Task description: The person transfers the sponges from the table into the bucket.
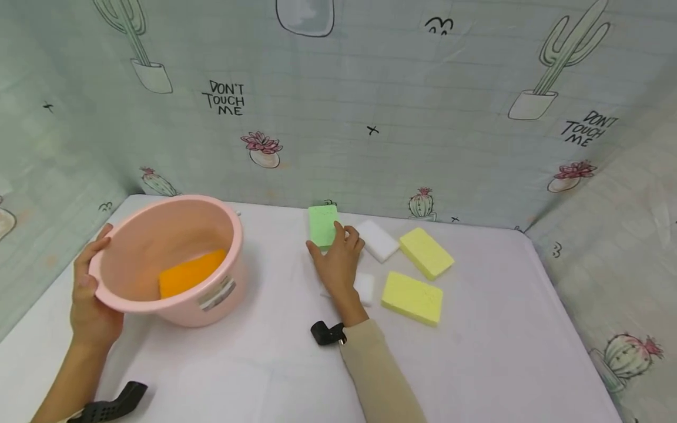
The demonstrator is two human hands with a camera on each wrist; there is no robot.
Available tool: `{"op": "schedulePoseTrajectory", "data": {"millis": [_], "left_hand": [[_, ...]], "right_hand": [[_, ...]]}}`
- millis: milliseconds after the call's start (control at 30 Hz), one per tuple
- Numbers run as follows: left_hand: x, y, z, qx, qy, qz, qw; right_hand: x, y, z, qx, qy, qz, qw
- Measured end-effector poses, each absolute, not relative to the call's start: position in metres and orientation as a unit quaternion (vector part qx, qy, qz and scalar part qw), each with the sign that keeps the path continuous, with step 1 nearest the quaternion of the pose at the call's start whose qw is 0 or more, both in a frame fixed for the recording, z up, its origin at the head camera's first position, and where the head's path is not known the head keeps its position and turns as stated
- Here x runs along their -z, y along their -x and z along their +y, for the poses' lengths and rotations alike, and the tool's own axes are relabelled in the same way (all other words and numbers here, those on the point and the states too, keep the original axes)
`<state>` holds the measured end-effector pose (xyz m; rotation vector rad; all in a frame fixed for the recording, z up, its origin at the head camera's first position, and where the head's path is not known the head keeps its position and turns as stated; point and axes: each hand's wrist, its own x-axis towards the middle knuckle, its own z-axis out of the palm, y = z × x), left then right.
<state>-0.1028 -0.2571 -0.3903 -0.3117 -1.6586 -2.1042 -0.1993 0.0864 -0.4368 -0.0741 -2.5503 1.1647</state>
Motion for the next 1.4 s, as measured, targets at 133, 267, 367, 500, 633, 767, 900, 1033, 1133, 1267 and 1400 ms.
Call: {"op": "schedulePoseTrajectory", "data": {"millis": [133,267,367,500,633,767,900,1033,1133,1267,1400], "left_hand": [[0.391,0.093,-0.263,0.763,0.093,-0.594,0.237],[0.392,0.084,-0.269,0.766,0.079,-0.585,0.256],[0.393,0.08,-0.271,0.765,0.075,-0.582,0.267],[0.395,0.077,-0.274,0.764,0.077,-0.582,0.267],[0.398,0.077,-0.274,0.772,0.084,-0.573,0.262],[0.399,0.078,-0.271,0.774,0.083,-0.578,0.247],[0.396,0.082,-0.267,0.768,0.08,-0.591,0.232],[0.394,0.088,-0.262,0.766,0.087,-0.595,0.227],[0.394,0.092,-0.26,0.766,0.095,-0.595,0.223],[0.393,0.097,-0.258,0.768,0.112,-0.591,0.22],[0.393,0.101,-0.257,0.768,0.126,-0.588,0.22]], "right_hand": [[0.437,0.206,0.073,-0.39,0.038,-0.909,0.14],[0.436,0.209,0.06,-0.368,0.043,-0.921,0.117],[0.435,0.208,0.054,-0.35,0.046,-0.929,0.108],[0.436,0.207,0.051,-0.333,0.05,-0.936,0.101],[0.439,0.202,0.053,-0.331,0.057,-0.936,0.101],[0.443,0.196,0.059,-0.334,0.071,-0.933,0.113],[0.443,0.194,0.066,-0.345,0.08,-0.927,0.126],[0.441,0.195,0.072,-0.351,0.09,-0.924,0.123],[0.439,0.195,0.077,-0.363,0.096,-0.919,0.118],[0.437,0.195,0.083,-0.397,0.091,-0.904,0.129],[0.436,0.196,0.087,-0.413,0.079,-0.896,0.144]]}}
